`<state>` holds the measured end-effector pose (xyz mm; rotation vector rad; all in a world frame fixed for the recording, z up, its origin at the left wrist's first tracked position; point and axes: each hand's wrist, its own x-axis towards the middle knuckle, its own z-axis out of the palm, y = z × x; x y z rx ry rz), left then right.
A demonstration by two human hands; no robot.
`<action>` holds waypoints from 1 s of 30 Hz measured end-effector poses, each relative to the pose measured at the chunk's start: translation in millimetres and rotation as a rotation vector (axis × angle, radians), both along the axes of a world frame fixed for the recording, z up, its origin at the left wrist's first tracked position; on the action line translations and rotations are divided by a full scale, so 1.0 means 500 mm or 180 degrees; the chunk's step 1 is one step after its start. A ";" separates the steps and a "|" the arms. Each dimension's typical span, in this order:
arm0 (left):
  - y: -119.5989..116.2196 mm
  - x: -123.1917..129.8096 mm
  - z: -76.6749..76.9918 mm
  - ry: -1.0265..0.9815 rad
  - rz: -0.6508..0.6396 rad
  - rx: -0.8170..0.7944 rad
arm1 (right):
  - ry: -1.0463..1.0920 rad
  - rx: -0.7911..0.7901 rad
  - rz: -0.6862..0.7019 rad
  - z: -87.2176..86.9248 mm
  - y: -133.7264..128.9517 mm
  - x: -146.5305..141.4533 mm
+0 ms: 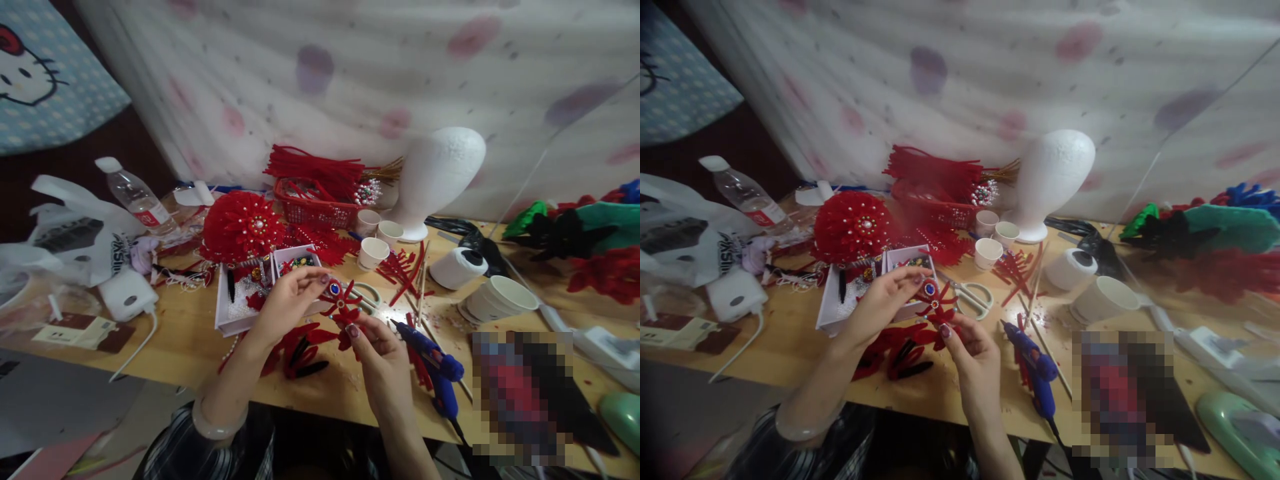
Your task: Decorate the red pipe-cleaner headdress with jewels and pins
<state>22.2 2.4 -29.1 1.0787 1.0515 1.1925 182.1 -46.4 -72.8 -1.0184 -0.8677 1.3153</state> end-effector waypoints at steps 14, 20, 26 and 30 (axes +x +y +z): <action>-0.050 0.025 -0.043 -0.0286 0.0433 -0.0260 | 0.0086 -0.0085 -0.0121 0.003 0.003 -0.014; -0.025 0.023 -0.028 -0.0686 0.0273 -0.0276 | 0.0054 -0.0113 0.0044 0.002 0.008 -0.016; -0.004 0.017 -0.012 -0.0601 0.0023 -0.0204 | -0.0027 -0.0189 0.0188 0.002 0.011 -0.014; -0.004 0.017 -0.012 -0.0449 0.0112 -0.0131 | -0.0033 -0.0217 0.0211 -0.003 0.015 -0.013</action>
